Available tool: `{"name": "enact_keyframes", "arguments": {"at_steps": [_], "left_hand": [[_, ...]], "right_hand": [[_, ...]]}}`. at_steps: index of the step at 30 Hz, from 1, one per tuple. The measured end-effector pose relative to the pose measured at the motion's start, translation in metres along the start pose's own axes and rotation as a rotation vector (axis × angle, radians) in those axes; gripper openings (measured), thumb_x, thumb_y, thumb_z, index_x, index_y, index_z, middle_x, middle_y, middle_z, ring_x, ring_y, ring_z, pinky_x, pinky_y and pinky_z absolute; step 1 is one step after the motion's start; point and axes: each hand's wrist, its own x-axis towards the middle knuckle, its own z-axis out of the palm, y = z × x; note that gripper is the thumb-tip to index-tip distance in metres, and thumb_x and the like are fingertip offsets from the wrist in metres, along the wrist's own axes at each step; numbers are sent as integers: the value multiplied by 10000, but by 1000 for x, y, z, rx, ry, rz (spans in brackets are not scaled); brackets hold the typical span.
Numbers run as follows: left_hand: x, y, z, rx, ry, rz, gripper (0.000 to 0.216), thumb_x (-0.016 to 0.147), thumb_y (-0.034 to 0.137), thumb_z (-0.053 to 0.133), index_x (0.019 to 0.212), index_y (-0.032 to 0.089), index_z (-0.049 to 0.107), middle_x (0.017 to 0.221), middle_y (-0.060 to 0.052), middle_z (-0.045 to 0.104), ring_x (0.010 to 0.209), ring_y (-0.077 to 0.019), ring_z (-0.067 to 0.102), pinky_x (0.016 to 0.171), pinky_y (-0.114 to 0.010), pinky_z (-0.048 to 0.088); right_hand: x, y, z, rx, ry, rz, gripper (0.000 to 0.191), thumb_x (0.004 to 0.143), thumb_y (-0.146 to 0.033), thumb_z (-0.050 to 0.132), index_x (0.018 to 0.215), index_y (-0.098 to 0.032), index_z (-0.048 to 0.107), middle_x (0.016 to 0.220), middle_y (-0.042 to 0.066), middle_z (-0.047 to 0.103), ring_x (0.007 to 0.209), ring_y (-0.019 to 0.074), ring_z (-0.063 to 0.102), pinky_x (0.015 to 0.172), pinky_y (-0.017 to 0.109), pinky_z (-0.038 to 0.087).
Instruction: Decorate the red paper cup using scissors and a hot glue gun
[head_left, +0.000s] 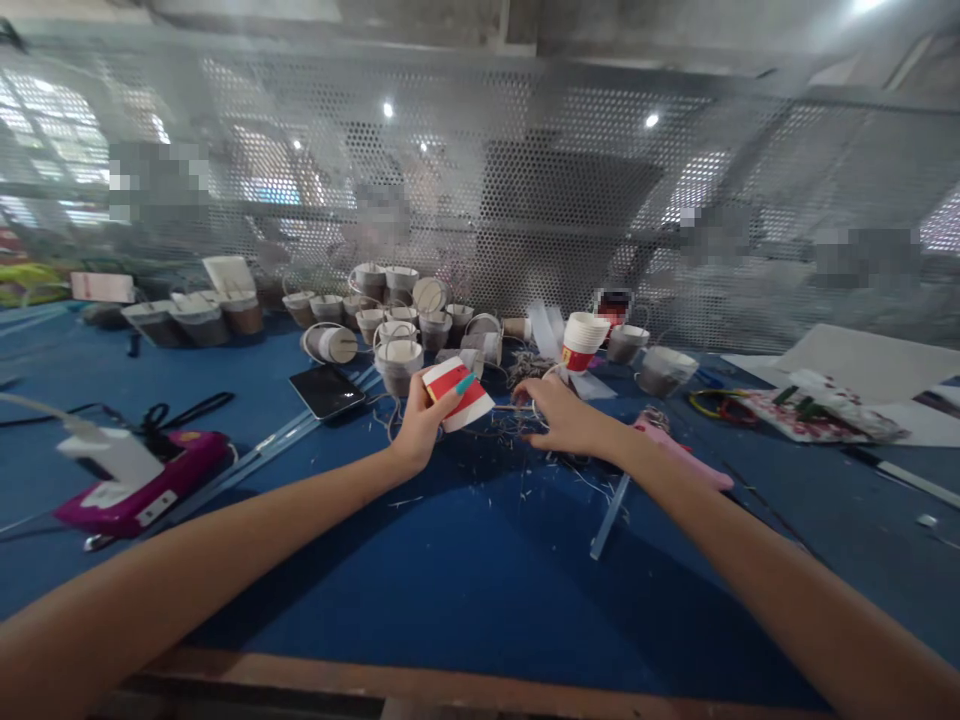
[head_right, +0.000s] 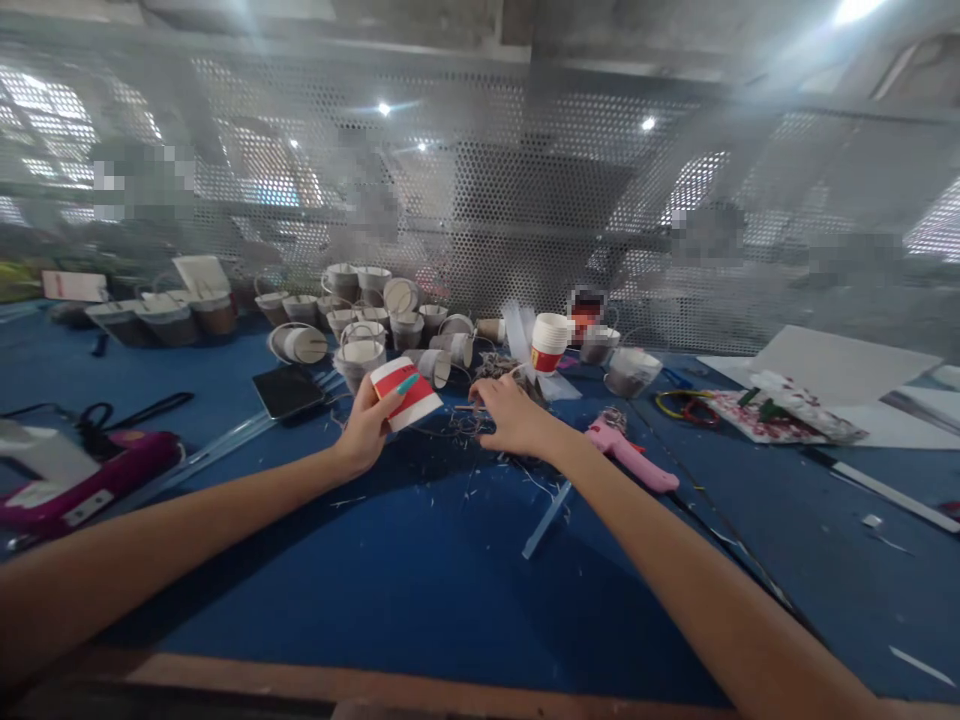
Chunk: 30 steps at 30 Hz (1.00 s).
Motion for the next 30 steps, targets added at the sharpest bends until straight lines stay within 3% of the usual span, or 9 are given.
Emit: {"name": "enact_keyframes", "arguments": {"at_steps": [6, 11, 17, 22, 25, 28, 30], "left_hand": [[-2, 2, 0, 48, -49, -10, 513, 593, 320, 784, 1010, 210, 505, 894, -4, 628, 808, -165, 617, 726, -292, 512], [-1, -1, -1, 9, -71, -15, 526, 607, 337, 774, 1033, 204, 495, 905, -6, 630, 792, -159, 612, 738, -307, 504], [0, 0, 2, -4, -148, -173, 487, 632, 315, 761, 1044, 168, 546, 917, -40, 661, 803, -177, 630, 733, -312, 505], [6, 1, 2, -2, -113, -330, 431, 675, 318, 722, 1037, 140, 568, 826, -48, 688, 702, -169, 642, 660, -297, 498], [9, 1, 2, -4, -118, -352, 393, 689, 335, 711, 1005, 137, 589, 781, -39, 694, 668, -160, 639, 640, -286, 493], [10, -1, 2, 2, -130, -357, 379, 701, 328, 708, 1014, 146, 593, 780, -36, 700, 675, -161, 646, 643, -281, 495], [11, -1, 2, 19, -117, -361, 361, 710, 309, 701, 1013, 145, 593, 781, -39, 702, 680, -161, 648, 649, -281, 498]], "right_hand": [[11, 4, 18, 129, -108, 79, 370, 711, -156, 593, 1067, -153, 495, 872, 80, 570, 894, 244, 478, 785, 373, 411], [13, 3, 1, 295, -128, 108, 349, 810, -137, 483, 1155, -148, 436, 752, 11, 559, 663, 145, 504, 607, 268, 397], [6, 2, -26, 786, -9, 230, 231, 863, -323, 532, 1028, -183, 611, 574, -55, 399, 504, 86, 348, 482, 233, 284], [-8, 3, -31, 1236, 35, 346, 171, 745, -311, 698, 800, -151, 674, 725, 25, 562, 568, 82, 439, 500, 240, 374], [-15, 3, -31, 1348, 88, 381, 196, 746, -312, 702, 678, -143, 631, 691, 25, 561, 559, 81, 455, 518, 248, 413], [-19, 4, -32, 1391, 141, 398, 171, 746, -288, 697, 800, -138, 636, 602, -23, 496, 517, 70, 408, 504, 240, 400], [-21, 8, -32, 1272, 268, 420, 246, 732, -290, 697, 917, -148, 618, 573, -43, 492, 497, 78, 404, 493, 242, 378]]}}
